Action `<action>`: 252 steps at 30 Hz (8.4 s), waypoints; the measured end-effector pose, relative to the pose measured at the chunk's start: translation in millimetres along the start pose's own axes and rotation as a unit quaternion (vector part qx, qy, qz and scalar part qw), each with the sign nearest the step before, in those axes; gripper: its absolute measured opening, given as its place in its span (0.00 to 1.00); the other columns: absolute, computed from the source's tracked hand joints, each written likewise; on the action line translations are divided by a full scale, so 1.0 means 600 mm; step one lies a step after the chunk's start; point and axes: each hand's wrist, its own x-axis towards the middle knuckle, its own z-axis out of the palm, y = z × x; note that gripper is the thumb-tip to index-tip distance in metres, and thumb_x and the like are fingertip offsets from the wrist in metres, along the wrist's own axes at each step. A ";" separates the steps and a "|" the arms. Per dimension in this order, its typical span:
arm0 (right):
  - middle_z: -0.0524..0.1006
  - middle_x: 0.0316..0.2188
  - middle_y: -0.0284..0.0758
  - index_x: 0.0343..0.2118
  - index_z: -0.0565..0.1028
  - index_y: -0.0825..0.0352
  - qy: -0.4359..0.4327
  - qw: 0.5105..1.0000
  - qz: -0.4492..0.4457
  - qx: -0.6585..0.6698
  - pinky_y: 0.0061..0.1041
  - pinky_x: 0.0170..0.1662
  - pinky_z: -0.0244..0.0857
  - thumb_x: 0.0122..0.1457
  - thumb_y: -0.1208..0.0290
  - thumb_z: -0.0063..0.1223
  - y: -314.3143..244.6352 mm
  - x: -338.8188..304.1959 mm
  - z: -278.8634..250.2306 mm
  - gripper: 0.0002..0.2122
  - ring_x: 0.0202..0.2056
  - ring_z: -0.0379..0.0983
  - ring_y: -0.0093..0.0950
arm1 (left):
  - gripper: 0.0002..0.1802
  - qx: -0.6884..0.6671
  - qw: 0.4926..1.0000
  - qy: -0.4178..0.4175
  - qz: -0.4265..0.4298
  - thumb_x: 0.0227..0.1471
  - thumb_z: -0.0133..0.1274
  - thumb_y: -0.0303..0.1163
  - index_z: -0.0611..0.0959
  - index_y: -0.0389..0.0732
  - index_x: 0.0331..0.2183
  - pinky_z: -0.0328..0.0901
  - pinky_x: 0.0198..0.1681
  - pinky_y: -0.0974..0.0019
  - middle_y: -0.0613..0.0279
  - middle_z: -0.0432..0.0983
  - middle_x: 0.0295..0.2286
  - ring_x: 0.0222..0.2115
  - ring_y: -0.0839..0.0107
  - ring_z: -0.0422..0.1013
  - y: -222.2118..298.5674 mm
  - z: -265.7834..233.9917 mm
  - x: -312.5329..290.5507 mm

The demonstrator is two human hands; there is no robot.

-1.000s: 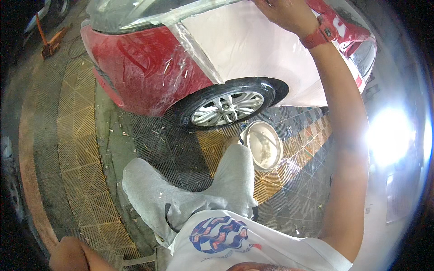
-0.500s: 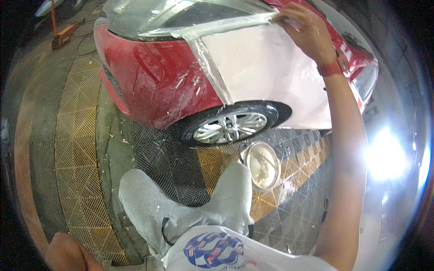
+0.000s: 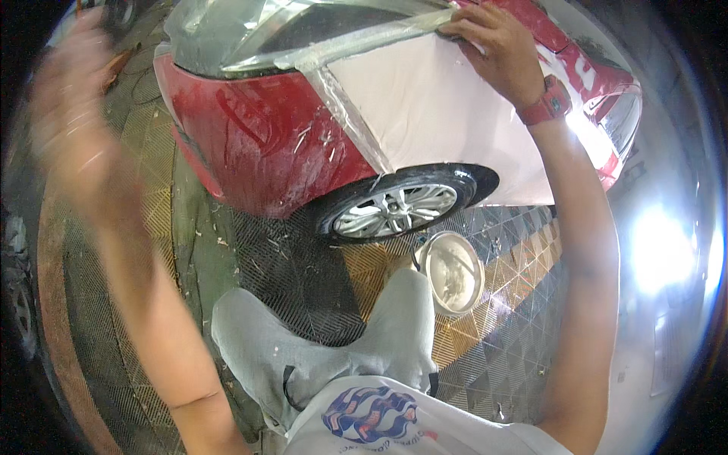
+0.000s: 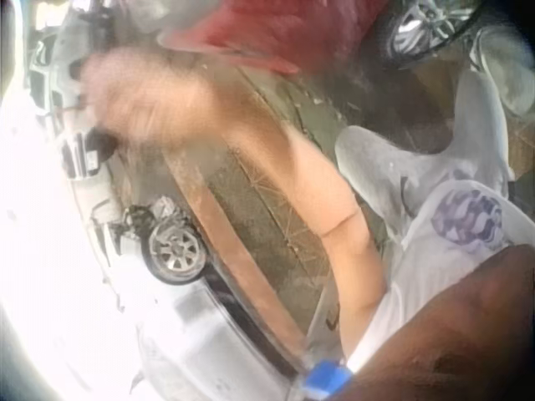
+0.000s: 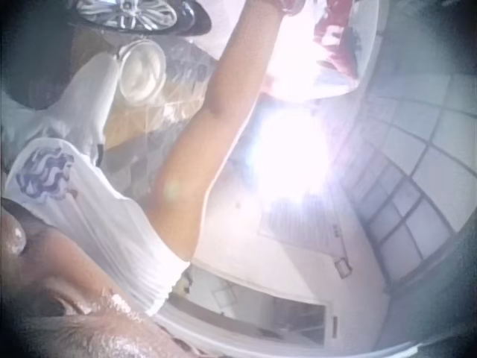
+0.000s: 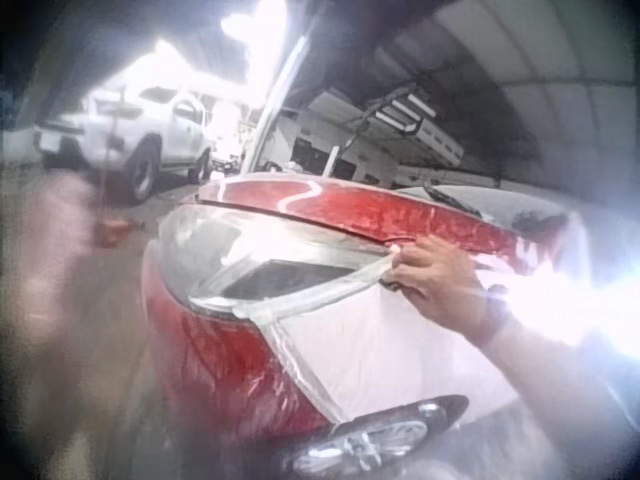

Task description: The person applies a transparent protective film to the front fender of a red car. They smooth the film with a squeegee, dip the tool in a bucket of water, and carefully align and press the film along the wheel arch and body lines.

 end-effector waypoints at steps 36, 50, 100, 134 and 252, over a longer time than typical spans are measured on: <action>0.76 0.36 0.31 0.35 0.79 0.62 -0.025 0.982 -0.145 0.117 0.32 0.40 0.69 0.52 0.72 0.61 -0.090 0.123 0.047 0.07 0.39 0.75 0.31 | 0.29 0.196 0.976 0.086 -0.040 0.64 0.53 0.57 0.74 0.59 0.62 0.55 0.66 0.41 0.58 0.68 0.61 0.64 0.50 0.62 -0.041 0.327 -0.104; 0.76 0.34 0.29 0.33 0.77 0.61 -0.024 0.981 -0.144 0.127 0.31 0.39 0.68 0.52 0.71 0.59 -0.123 0.142 0.058 0.06 0.37 0.74 0.30 | 0.29 0.186 0.978 0.083 -0.051 0.66 0.51 0.57 0.74 0.56 0.63 0.55 0.65 0.42 0.55 0.69 0.61 0.64 0.47 0.62 -0.031 0.329 -0.101; 0.83 0.30 0.43 0.44 0.79 0.60 -0.115 0.932 0.303 0.166 0.48 0.40 0.72 0.64 0.57 0.59 -0.049 -0.244 -0.053 0.13 0.35 0.80 0.47 | 0.33 0.226 0.919 -0.251 0.204 0.64 0.54 0.50 0.71 0.59 0.68 0.40 0.75 0.43 0.65 0.59 0.70 0.71 0.56 0.52 0.161 0.413 -0.064; 0.81 0.44 0.27 0.43 0.84 0.57 0.035 0.999 -0.025 0.006 0.37 0.58 0.62 0.47 0.79 0.69 0.029 -0.006 0.021 0.18 0.49 0.74 0.29 | 0.40 0.202 0.877 -0.305 0.311 0.59 0.49 0.65 0.62 0.75 0.71 0.41 0.78 0.51 0.79 0.52 0.73 0.73 0.68 0.50 0.060 0.362 0.005; 0.79 0.22 0.40 0.28 0.78 0.66 0.183 0.921 0.308 0.151 0.31 0.26 0.70 0.56 0.73 0.69 -0.295 0.104 0.142 0.07 0.22 0.80 0.37 | 0.27 0.027 0.710 -0.664 -0.234 0.63 0.55 0.40 0.77 0.45 0.61 0.69 0.57 0.48 0.51 0.77 0.53 0.54 0.51 0.75 0.065 0.163 -0.768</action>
